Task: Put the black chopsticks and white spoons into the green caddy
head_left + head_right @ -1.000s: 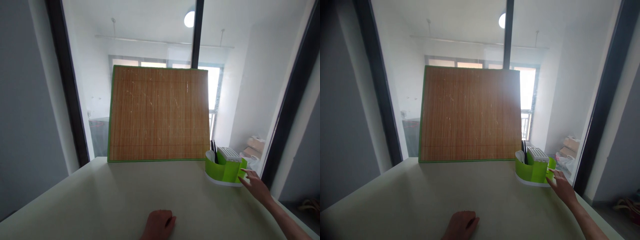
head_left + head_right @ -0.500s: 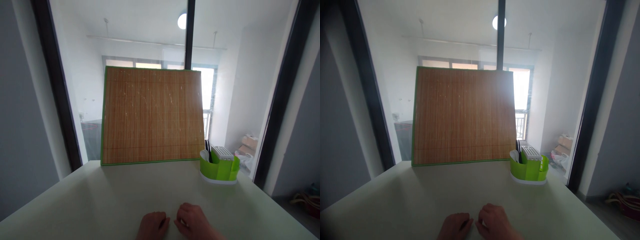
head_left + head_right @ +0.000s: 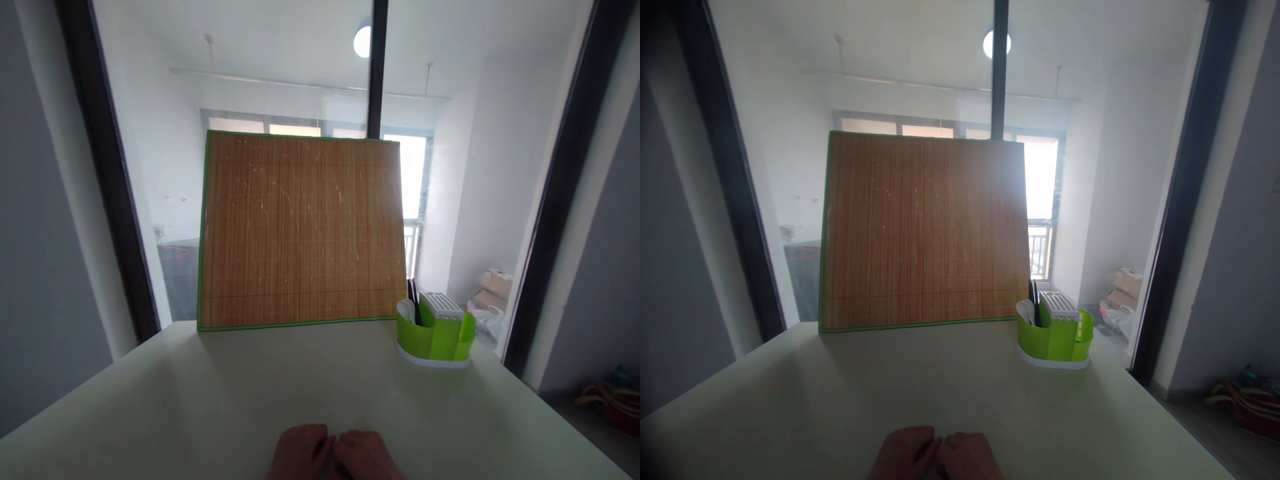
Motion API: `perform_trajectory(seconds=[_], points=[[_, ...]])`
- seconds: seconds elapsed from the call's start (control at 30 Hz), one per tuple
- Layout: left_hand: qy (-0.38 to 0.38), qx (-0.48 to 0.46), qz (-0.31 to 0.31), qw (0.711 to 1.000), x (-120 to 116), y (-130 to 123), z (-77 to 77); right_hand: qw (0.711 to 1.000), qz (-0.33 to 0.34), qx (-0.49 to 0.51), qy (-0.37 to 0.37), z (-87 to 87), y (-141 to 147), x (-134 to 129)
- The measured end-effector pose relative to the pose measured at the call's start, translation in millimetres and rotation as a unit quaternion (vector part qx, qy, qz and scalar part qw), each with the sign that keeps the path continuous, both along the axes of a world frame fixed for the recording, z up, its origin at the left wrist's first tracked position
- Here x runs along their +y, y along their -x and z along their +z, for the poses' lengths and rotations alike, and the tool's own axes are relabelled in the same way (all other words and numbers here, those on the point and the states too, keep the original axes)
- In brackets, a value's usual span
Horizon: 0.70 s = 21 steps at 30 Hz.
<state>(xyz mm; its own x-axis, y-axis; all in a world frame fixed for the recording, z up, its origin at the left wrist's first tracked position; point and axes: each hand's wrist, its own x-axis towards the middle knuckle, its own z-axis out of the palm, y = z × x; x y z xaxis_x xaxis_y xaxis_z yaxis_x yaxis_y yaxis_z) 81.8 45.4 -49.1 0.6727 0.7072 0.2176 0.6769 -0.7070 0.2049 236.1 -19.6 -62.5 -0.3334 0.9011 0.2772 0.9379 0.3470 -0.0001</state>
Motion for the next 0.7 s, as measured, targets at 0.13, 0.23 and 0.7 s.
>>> perform_trajectory(seconds=[0.13,0.23,0.7], points=[[-0.003,0.001,0.003,1.000,1,1,-1.3,1.000,-0.003,0.003,0.002,0.5,1,0],[-0.004,0.000,0.005,1.000,2,1,-2.8,1.000,-0.001,0.005,0.005,2.5,2,-1],[0.059,-0.085,0.002,0.995,8,-17,25.1,1.000,0.003,0.010,0.023,1.0,4,5]])
